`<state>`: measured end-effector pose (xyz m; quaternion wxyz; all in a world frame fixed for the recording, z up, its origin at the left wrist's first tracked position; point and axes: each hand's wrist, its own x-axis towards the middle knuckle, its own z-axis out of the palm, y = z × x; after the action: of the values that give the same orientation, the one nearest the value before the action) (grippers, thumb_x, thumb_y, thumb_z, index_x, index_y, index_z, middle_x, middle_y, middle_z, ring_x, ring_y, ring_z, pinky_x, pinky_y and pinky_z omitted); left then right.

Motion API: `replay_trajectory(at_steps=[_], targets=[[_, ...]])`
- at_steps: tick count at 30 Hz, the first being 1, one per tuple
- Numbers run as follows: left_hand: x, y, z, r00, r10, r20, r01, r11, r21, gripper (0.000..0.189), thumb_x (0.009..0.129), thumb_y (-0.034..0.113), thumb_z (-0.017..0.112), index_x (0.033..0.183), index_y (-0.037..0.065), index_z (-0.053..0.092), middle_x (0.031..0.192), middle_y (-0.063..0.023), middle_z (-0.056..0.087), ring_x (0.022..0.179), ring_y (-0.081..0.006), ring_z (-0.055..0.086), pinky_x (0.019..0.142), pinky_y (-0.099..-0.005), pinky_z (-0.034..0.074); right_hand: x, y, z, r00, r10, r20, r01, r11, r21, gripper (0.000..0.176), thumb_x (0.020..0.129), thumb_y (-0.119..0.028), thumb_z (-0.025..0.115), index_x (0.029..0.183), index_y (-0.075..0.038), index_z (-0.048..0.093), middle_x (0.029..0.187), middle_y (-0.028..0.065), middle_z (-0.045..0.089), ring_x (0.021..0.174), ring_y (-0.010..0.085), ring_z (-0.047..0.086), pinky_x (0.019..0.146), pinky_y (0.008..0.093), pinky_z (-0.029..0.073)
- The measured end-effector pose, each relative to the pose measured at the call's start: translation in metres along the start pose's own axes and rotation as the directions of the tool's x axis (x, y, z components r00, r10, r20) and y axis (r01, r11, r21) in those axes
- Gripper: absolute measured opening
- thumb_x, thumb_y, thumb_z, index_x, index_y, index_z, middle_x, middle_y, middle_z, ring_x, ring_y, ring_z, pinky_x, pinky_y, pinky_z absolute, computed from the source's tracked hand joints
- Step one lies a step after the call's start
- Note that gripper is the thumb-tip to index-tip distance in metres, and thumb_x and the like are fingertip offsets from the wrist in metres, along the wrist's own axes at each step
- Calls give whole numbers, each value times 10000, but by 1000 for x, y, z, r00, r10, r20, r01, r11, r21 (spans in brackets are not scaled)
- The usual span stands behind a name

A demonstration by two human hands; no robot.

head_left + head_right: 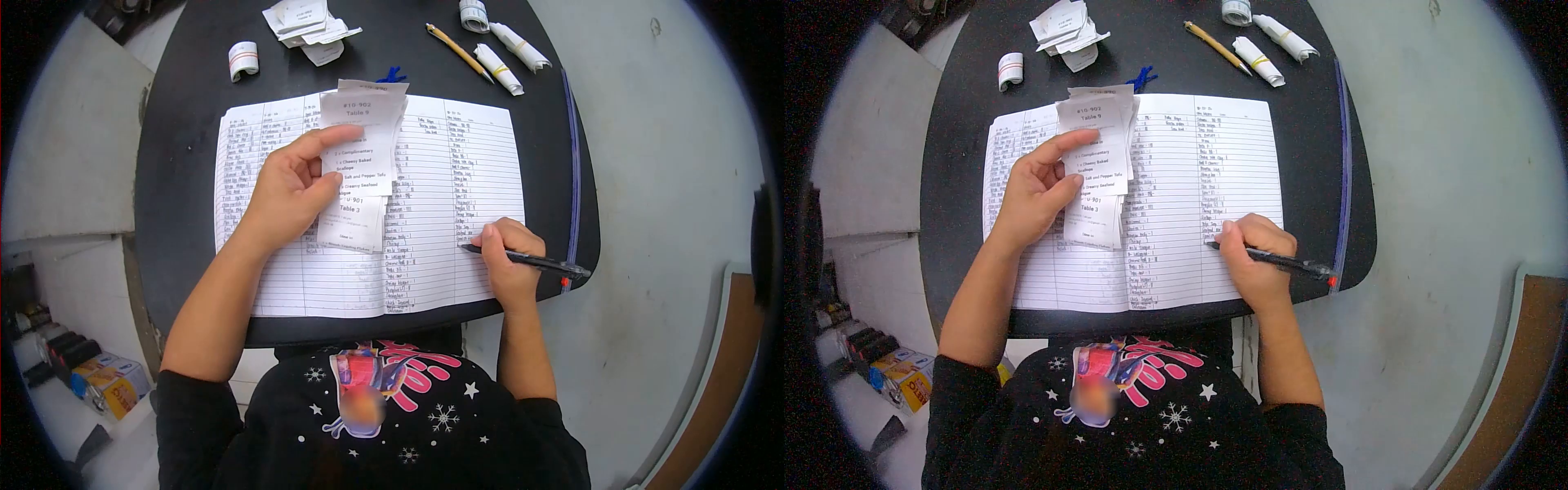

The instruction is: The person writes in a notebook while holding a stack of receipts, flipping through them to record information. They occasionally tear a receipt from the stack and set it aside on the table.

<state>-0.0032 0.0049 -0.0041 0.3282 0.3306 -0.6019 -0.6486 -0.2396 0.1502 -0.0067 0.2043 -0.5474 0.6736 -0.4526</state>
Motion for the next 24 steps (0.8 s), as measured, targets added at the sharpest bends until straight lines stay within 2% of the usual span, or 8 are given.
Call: replay_trajectory(at_steps=[3, 6, 9, 24], targets=[[-1, 2, 0, 1000, -6, -1, 6, 1000, 6, 483, 762, -88, 509, 1233, 13, 539, 1126, -111, 603, 863, -94, 603, 761, -221, 503, 0, -1, -1, 1000, 5, -26, -6, 999, -41, 155, 788, -1, 593, 638, 26, 616, 578, 92, 581, 505, 155, 542, 497, 276, 409], [-1, 6, 1, 1000, -19, 9, 19, 1000, -3, 469, 773, -112, 465, 1225, -10, 535, 1106, -122, 605, 937, -125, 613, 821, -232, 507, 1, -1, 0, 1000, 0, -26, -1, 1000, -24, 159, 790, -3, 590, 636, 25, 617, 581, 92, 583, 511, 155, 548, 502, 273, 411], [-1, 2, 1, 1000, -8, -5, 8, 1000, 15, 480, 761, -83, 519, 1231, 14, 542, 1116, -106, 609, 826, -87, 604, 735, -212, 505, 0, -1, -1, 1000, 24, -13, -24, 1000, -20, 157, 792, -3, 588, 641, 25, 620, 586, 94, 585, 513, 153, 548, 503, 272, 412], [-1, 2, 2, 1000, -21, -11, 21, 1000, 10, 476, 759, -89, 519, 1223, 16, 548, 1126, -114, 606, 854, -96, 608, 745, -218, 511, 0, 0, 0, 999, -27, -47, 25, 999, -29, 174, 795, -1, 577, 625, 23, 603, 562, 92, 550, 489, 168, 516, 485, 288, 391]])
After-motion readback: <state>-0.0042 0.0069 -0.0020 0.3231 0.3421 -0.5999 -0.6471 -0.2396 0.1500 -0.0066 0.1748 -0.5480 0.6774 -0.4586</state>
